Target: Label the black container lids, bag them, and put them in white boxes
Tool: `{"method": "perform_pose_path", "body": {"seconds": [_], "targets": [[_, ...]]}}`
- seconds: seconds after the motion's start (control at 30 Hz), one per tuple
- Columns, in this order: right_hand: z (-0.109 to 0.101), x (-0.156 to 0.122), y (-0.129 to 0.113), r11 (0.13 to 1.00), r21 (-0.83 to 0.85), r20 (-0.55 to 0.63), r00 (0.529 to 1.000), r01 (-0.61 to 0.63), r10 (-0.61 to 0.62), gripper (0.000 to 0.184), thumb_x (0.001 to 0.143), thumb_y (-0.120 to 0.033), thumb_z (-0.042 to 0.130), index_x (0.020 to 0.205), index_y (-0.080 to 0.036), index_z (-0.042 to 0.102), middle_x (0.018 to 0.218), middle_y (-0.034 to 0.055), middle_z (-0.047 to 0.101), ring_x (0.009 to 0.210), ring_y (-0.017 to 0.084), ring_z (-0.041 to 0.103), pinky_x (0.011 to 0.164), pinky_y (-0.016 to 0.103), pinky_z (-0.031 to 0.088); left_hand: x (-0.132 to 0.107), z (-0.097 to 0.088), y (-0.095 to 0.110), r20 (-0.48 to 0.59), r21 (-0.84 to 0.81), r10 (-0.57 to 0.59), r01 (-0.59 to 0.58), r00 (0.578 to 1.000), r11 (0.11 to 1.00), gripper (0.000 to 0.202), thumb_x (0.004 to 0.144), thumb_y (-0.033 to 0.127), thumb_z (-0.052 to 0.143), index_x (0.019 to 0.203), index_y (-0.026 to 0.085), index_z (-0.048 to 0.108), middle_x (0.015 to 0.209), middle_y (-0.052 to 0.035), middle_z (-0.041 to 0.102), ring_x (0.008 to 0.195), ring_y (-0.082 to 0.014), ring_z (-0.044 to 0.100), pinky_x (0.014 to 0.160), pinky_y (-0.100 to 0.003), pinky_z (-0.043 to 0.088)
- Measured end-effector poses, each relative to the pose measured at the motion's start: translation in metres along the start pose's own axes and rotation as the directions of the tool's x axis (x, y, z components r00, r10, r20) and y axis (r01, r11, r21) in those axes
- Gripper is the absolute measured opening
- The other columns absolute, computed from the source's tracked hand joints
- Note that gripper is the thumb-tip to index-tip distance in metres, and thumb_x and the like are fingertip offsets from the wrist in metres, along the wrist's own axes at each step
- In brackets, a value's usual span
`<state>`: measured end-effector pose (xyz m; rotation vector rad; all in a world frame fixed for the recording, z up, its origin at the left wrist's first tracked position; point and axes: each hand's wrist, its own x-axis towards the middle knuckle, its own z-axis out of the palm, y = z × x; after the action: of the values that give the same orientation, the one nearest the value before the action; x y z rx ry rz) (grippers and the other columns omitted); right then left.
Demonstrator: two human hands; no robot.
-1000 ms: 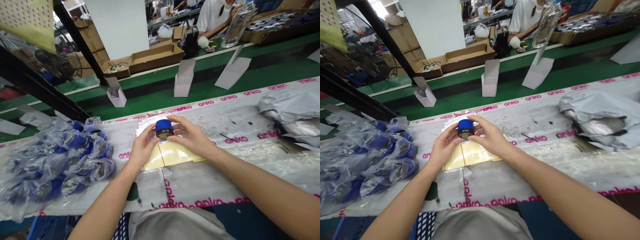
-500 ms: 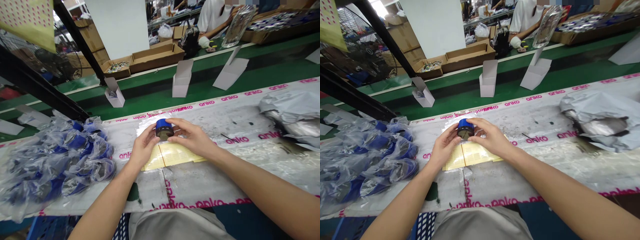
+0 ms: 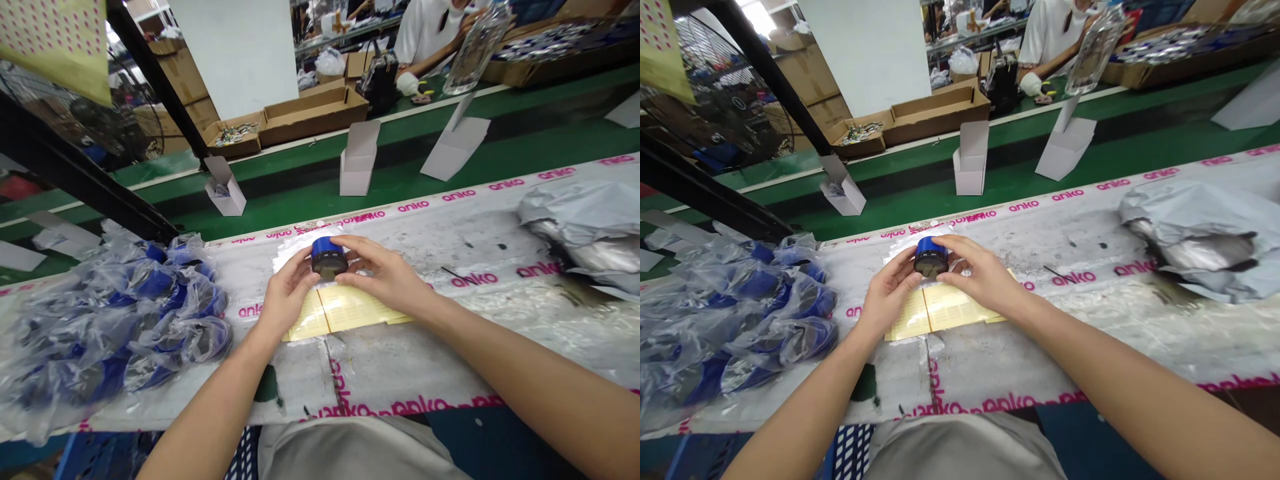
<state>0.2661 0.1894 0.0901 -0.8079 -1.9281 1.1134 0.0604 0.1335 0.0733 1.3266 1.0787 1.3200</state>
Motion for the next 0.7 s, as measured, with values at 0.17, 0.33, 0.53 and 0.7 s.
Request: {"method": "perform_pose_path", "body": {"seconds": [0.17,0.33,0.53,0.7], "targets": [[0.0,0.0,0.0,1.0,0.004,0.0,1.0,-0.006,0.006,0.052,0.086,-0.033,0.072,0.137,-0.032,0.061,0.143,0.0078,0.057,0.111,0.027,0.065,0.093,0.047,0.061,0.0,0.0,0.001,0.005,-0.006,0.003,-0.003,1.0,1.0,0.05,0.089,0.031,0.072,0.136,0.021,0.057,0.137,-0.0081,0.063,0.131,-0.0264,0.057,0.116,-0.042,0.045],[0.0,0.001,-0.001,1.0,0.002,0.001,1.0,-0.022,0.022,0.052,0.086,-0.034,0.072,0.137,-0.032,0.061,0.142,0.0077,0.057,0.11,0.028,0.065,0.093,0.048,0.061,0.0,0.0,0.002,0.01,0.001,-0.008,0.008,1.0,1.0,0.051,0.089,0.033,0.072,0.137,0.021,0.057,0.137,-0.0083,0.063,0.131,-0.027,0.056,0.116,-0.043,0.045],[0.002,0.001,-0.002,0.999,0.027,-0.02,0.999,-0.031,0.032,0.051,0.084,-0.036,0.074,0.134,-0.032,0.064,0.14,0.0078,0.059,0.107,0.027,0.066,0.091,0.048,0.061,0.0,0.0,0.002,0.004,0.009,0.003,-0.003,1.0,1.0,0.051,0.089,0.032,0.072,0.137,0.021,0.057,0.138,-0.0083,0.062,0.131,-0.0271,0.056,0.115,-0.043,0.046],[-0.008,0.006,-0.014,0.971,0.143,-0.089,0.974,-0.193,0.206,0.054,0.075,-0.038,0.082,0.126,-0.024,0.069,0.109,0.0089,0.072,0.087,0.025,0.069,0.083,0.047,0.062,-0.002,-0.001,0.001,-0.045,0.084,0.0,0.003,0.999,0.996,0.046,0.093,0.031,0.068,0.136,0.021,0.058,0.139,-0.0092,0.061,0.132,-0.0267,0.056,0.115,-0.044,0.045]]}}
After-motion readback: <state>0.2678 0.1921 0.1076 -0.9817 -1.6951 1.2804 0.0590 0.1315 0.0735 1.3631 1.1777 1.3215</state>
